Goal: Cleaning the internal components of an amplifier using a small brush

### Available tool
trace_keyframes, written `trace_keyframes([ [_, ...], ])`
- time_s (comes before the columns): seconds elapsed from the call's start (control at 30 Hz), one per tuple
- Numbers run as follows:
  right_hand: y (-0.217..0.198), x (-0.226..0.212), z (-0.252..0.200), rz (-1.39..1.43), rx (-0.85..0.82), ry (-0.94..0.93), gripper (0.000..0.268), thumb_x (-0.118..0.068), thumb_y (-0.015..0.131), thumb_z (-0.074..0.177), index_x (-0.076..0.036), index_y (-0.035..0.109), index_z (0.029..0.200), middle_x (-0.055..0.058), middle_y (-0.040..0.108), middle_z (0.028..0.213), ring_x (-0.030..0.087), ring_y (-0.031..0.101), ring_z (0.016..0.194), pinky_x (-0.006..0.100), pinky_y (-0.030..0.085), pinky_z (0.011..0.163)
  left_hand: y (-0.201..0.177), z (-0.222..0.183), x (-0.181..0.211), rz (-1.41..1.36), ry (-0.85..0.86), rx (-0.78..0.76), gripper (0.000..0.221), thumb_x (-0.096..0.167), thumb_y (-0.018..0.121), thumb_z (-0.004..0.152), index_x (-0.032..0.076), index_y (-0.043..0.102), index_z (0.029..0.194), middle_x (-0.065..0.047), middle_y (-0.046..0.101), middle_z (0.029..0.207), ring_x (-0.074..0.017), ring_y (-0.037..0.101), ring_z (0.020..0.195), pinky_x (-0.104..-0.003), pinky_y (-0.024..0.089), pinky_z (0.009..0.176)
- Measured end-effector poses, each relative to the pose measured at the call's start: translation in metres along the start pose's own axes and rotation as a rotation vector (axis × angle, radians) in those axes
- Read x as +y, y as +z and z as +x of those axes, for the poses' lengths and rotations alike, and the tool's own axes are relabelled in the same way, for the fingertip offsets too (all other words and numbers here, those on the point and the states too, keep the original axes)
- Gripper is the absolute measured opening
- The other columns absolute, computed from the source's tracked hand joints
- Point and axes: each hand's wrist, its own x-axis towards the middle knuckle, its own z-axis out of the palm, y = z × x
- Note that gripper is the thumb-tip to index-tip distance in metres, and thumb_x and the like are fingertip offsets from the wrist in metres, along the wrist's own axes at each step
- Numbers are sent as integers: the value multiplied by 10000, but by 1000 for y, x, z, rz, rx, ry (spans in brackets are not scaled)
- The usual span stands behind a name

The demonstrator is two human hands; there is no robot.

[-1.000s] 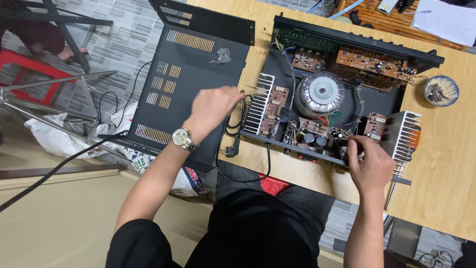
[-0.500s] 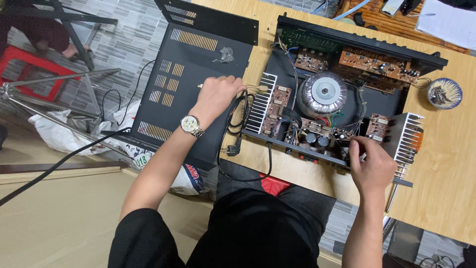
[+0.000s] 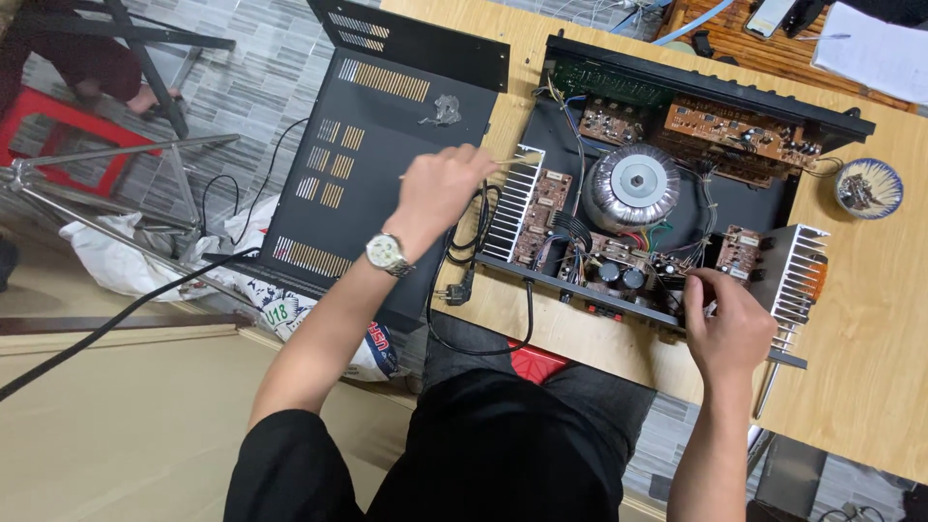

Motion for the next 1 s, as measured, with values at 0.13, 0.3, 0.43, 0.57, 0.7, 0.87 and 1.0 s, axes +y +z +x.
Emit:
trace_keyframes([
  [0.13, 1, 3, -2, 4, 1, 4, 98, -130, 678, 1128, -119, 772, 1102, 8, 745, 935, 191, 686, 799, 326, 452, 670, 22, 0, 2, 90, 34, 12, 343, 405, 668, 1043, 178, 639, 788, 42, 612, 650, -122, 592, 511, -288, 430, 389],
  [0.3, -1, 0, 0, -7, -6, 10, 115, -126, 670, 1131, -139, 773, 1080, -6, 730, 923, 181, 622, 704, 321, 423, 645, 19, 2, -19, 161, -90, -3, 341, 387, 636, 1064, 177, 587, 800, 39, 570, 618, -133, 610, 502, -301, 412, 365],
  [0.43, 4, 9, -9, 7, -6, 10, 102, -134, 687, 1145, -125, 788, 1150, 42, 753, 967, 218, 679, 795, 331, 460, 720, 34, -1, -4, -47, -40, -9, 230, 84, 736, 852, 244, 742, 1017, -12, 723, 829, -186, 666, 523, -351, 502, 364],
  [0.57, 17, 30, -22, -72, -36, -2, 113, -143, 697, 1216, -131, 806, 1242, 67, 767, 1039, 240, 697, 857, 353, 488, 778, 64, -7, -14, 85, -130, -44, 301, 411, 612, 1020, 179, 656, 834, -16, 673, 687, -226, 669, 555, -377, 473, 417],
  [0.7, 31, 47, -34, -148, 15, -32, 88, -141, 747, 1289, -158, 833, 1278, 33, 743, 1005, 217, 678, 831, 332, 456, 744, 29, 6, -7, 7, -149, -108, 254, 367, 620, 987, 122, 687, 995, -15, 668, 784, -131, 644, 575, -288, 477, 385],
  [0.87, 36, 52, -36, -140, 13, -12, 82, -117, 758, 1289, -147, 835, 1286, 39, 746, 1017, 213, 692, 857, 331, 473, 773, 30, 0, -1, 16, -99, -226, 299, 412, 570, 1029, 142, 677, 959, -1, 651, 707, -104, 592, 497, -240, 446, 360],
  [1.0, 31, 45, -33, -87, 2, -9, 77, -98, 754, 1294, -118, 826, 1281, 53, 746, 1016, 219, 664, 814, 328, 455, 755, 63, -9, -29, 302, -198, -129, 350, 501, 614, 996, 214, 656, 800, 42, 644, 686, -161, 649, 547, -321, 450, 410],
])
